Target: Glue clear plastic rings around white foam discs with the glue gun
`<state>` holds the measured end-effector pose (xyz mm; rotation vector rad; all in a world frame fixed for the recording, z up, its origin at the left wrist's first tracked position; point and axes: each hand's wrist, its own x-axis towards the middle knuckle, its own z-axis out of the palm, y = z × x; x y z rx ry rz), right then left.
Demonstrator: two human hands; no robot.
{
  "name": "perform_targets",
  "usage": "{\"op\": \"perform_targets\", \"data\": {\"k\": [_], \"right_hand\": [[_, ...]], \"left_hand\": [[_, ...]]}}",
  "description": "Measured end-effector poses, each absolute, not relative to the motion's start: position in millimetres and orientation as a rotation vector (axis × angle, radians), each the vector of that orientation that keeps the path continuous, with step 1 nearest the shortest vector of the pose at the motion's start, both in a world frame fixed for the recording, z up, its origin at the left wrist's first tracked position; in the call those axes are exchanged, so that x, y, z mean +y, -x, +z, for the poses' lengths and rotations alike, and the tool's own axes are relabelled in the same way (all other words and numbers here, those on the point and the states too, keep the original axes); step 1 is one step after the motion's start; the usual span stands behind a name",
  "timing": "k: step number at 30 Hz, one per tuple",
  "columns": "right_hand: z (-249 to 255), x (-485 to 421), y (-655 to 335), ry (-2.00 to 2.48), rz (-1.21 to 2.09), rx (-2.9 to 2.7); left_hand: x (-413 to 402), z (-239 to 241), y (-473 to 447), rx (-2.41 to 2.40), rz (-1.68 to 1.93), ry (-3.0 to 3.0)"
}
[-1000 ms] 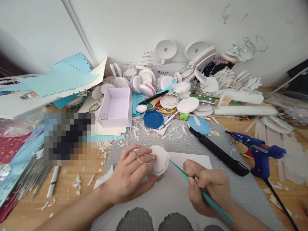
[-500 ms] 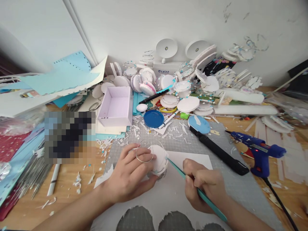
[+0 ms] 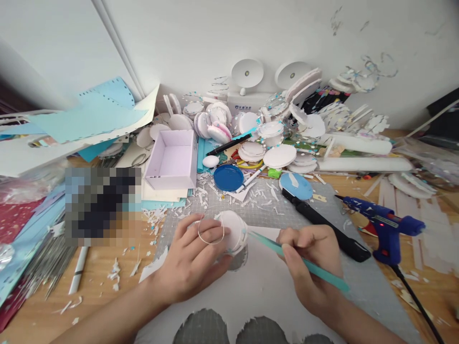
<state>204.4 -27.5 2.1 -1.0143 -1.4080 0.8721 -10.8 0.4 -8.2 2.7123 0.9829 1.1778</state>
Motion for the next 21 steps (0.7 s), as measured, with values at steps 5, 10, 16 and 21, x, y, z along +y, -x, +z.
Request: {"op": "perform_targets", "data": {"k": [5,10,16,21], "right_hand": [[5.7,-26.6,-202.6,1.029,0.864,-1.493],[1.0,-29.2,-199.9,1.004,0.791,-1.559],[-3.4,-29.6,-199.7,1.012,0.824,-1.539],[-5.1,-31.6,-202.0,1.015,0.917,-1.455]], "left_hand": [[-0.5,-6.6,10.9,0.956,1.139,-2.828],[-2.5,-5.4,12.1,0.894,1.138,-2.883],[-3.8,-7.1,14.2,0.851,1.137,-2.879],[-4.9,-7.4,12.6,0.865,1.146,-2.848]]}}
